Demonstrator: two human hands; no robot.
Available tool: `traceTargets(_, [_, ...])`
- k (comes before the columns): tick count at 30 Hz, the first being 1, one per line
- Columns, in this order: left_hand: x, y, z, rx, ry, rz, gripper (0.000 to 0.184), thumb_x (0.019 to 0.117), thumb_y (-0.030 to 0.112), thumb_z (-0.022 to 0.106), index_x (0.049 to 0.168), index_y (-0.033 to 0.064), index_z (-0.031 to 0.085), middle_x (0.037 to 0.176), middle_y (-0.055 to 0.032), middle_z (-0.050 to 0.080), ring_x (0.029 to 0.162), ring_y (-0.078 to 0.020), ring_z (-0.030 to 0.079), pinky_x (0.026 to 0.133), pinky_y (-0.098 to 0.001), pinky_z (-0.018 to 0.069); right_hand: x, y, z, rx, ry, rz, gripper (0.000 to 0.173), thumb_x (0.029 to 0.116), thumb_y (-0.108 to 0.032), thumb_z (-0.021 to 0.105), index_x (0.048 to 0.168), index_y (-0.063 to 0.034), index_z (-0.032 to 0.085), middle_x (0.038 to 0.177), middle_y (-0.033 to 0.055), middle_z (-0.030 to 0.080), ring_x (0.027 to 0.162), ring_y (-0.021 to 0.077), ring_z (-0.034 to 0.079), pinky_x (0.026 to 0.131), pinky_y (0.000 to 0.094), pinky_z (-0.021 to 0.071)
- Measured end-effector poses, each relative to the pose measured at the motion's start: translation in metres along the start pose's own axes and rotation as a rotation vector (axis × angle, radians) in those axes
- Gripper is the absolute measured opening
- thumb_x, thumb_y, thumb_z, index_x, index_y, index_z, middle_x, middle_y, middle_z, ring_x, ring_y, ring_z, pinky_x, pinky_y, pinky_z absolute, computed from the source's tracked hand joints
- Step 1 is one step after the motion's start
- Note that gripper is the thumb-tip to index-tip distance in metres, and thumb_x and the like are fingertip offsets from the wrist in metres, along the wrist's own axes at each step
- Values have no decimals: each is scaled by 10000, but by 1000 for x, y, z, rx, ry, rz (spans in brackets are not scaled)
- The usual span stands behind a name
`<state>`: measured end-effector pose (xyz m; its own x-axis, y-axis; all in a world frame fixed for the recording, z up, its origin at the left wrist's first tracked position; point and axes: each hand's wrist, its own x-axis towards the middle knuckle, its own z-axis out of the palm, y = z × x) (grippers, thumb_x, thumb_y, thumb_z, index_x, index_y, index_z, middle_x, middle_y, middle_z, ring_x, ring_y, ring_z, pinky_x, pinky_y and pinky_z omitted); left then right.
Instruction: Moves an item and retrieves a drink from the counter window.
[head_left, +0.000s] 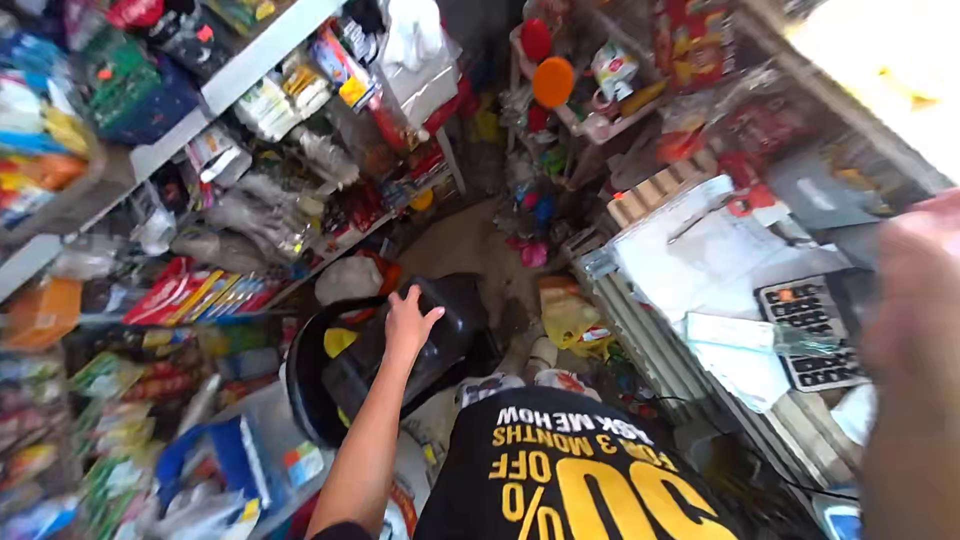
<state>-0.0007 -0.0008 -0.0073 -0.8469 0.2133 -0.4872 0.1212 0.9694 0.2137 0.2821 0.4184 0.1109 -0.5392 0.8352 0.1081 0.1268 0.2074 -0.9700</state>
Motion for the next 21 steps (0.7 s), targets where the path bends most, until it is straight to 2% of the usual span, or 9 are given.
traceTargets(1, [1, 1, -1, -14, 15, -10, 743, 898, 537, 737, 1446, 71, 550, 1409, -371, 497, 1211, -530, 578, 1004, -649, 484, -15, -11, 16, -24, 31, 46, 754, 894, -252, 714, 1491, -23, 315, 1375, 79, 514, 1220, 104, 550, 1022, 281, 493])
traceTargets(3, [0, 11, -4, 3, 26, -29, 848, 914, 603, 679, 1451, -29, 505, 1297, -379, 585, 1202, -538, 591, 1006, -667, 471, -41, -10, 30, -23, 56, 82, 688, 893, -211, 693, 1436, 51, 362, 1367, 169, 521, 1226, 170, 565, 999, 312, 515])
traceTargets(5, [0, 17, -4, 61, 22, -69, 909, 915, 634, 656, 1452, -73, 460, 1213, -377, 628, 1158, -537, 620, 968, -668, 492, -63, 2, 34, 4, 74, 126, 665, 881, -233, 695, 1407, 67, 420, 1404, 199, 518, 1288, 206, 552, 1014, 330, 529])
traceTargets(9, [8, 15, 6, 75, 22, -156, 955, 923, 662, 619, 1463, -98, 418, 1250, -364, 619, 1158, -497, 638, 969, -634, 509, -95, 15, 36, 55, 105, 198, 636, 870, -260, 694, 1379, 45, 465, 1388, 179, 545, 1291, 215, 556, 1014, 358, 529])
traceTargets(12, [11, 15, 13, -15, 56, -218, 905, 953, 634, 596, 1444, -110, 440, 1276, -366, 604, 1127, -476, 659, 948, -611, 532, -114, 25, 32, 53, 106, 224, 638, 864, -288, 689, 1369, 43, 484, 1383, 185, 554, 1286, 232, 563, 1018, 380, 528])
traceTargets(16, [11, 19, 24, -120, 12, -330, 818, 1018, 628, 462, 1332, -124, 532, 1164, -320, 656, 932, -380, 725, 814, -517, 598, -133, 36, 26, 94, 129, 269, 642, 859, -308, 693, 1372, 25, 499, 1397, 183, 544, 1293, 237, 561, 999, 378, 545])
traceTargets(17, [11, 20, 25, -112, 7, -327, 821, 1020, 629, 456, 1351, -120, 518, 1171, -321, 655, 943, -383, 725, 825, -518, 595, -136, 40, 25, 101, 139, 270, 644, 856, -317, 697, 1368, 23, 503, 1390, 183, 544, 1290, 240, 562, 999, 381, 546])
traceTargets(19, [15, 17, 22, -13, -5, -260, 836, 1000, 603, 536, 1477, -72, 410, 1284, -347, 607, 1092, -437, 682, 918, -558, 563, -141, 47, 23, 109, 144, 284, 651, 850, -330, 696, 1366, 18, 503, 1385, 182, 546, 1282, 244, 567, 999, 380, 544])
traceTargets(21, [13, 14, 15, 150, -25, -92, 842, 957, 467, 696, 1545, -21, 340, 1341, -397, 551, 1194, -540, 602, 975, -638, 507, -145, 52, 21, 108, 136, 302, 652, 849, -328, 696, 1369, 15, 505, 1384, 183, 546, 1276, 247, 570, 989, 378, 549])
